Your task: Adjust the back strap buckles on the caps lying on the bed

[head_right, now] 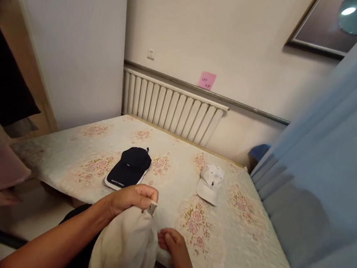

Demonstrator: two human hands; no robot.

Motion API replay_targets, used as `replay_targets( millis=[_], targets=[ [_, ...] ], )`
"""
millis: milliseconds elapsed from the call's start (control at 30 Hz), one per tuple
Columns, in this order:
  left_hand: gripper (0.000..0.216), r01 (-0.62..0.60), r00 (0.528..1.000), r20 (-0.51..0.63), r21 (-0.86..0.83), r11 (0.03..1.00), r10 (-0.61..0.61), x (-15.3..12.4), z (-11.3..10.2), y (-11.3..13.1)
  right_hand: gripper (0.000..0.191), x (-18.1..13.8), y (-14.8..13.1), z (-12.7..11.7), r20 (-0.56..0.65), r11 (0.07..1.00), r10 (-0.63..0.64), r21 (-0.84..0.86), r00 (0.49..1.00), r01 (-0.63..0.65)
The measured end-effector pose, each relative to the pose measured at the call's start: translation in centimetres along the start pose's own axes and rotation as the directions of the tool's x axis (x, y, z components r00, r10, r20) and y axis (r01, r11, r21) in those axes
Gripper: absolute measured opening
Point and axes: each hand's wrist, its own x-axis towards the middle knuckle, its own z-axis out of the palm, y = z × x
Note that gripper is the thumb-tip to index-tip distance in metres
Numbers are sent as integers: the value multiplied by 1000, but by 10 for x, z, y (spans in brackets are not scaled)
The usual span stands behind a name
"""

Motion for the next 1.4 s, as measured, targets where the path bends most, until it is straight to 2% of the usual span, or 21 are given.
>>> replay_targets(
  millis=[133, 233, 367, 467, 567, 633, 700, 800, 900, 1000, 1067, 1133, 1233, 1300, 1400],
  targets=[
    [25, -40, 999, -3, -52, 998, 40, -3, 2, 4, 35, -15, -11, 26, 45, 996, 88, -21, 995, -87],
    [23, -50, 999, -5, -56, 997, 50, -1, 2, 4, 28, -23, -21, 38, 51, 989, 120, 79, 991, -124],
    [20, -4, 1000, 6, -21, 1000, 4, 3, 4, 2, 21, -24, -32, 48, 84, 975, 90, 193, 992, -105],
    [20, 9, 1000, 26, -33, 999, -8, 5, 6, 2, 24, -24, -36, 50, 57, 938, 83, 332, 995, -97],
    [21, -13, 999, 35, -53, 999, 15, 5, 3, 1, 40, -27, -38, 46, 0, 838, 77, 541, 997, -64],
    [22, -28, 1000, 11, -57, 998, 29, 7, -2, -1, 48, -30, -41, 40, -27, 785, 48, 620, 998, -21],
    [23, -51, 998, -27, -58, 997, 50, 9, -7, -2, 41, -32, -48, 33, -37, 775, -8, 632, 999, 30],
    [25, -85, 994, -73, -34, 996, 83, 13, -12, -1, 24, -31, -67, 19, -26, 828, -106, 552, 994, 103],
    [26, -120, 987, -103, 34, 992, 123, 19, -13, 4, 20, -27, -96, 5, -59, 890, -208, 401, 976, 214],
    [25, -186, 968, -135, 170, 968, 210, 25, -14, 9, 18, -21, -124, -5, -129, 900, -331, 254, 935, 354],
    [25, -203, 953, -166, 273, 940, 254, 30, -13, 8, 20, -14, -135, -8, -195, 909, -376, 110, 906, 401],
    [24, -180, 942, -207, 349, 919, 264, 36, -13, 2, 22, -5, -138, -6, -231, 920, -390, -54, 892, 388],
    [23, -126, 931, -260, 424, 897, 254, 43, -11, -10, 22, 5, -132, 1, -178, 921, -363, -216, 915, 323],
    [23, -109, 931, -263, 458, 882, 251, 45, -8, -13, 20, 9, -129, 6, -131, 922, -338, -245, 932, 300],
    [25, -110, 942, -231, 478, 871, 245, 45, -4, -8, 21, 8, -132, 12, -92, 931, -333, -190, 938, 312]
  ],
)
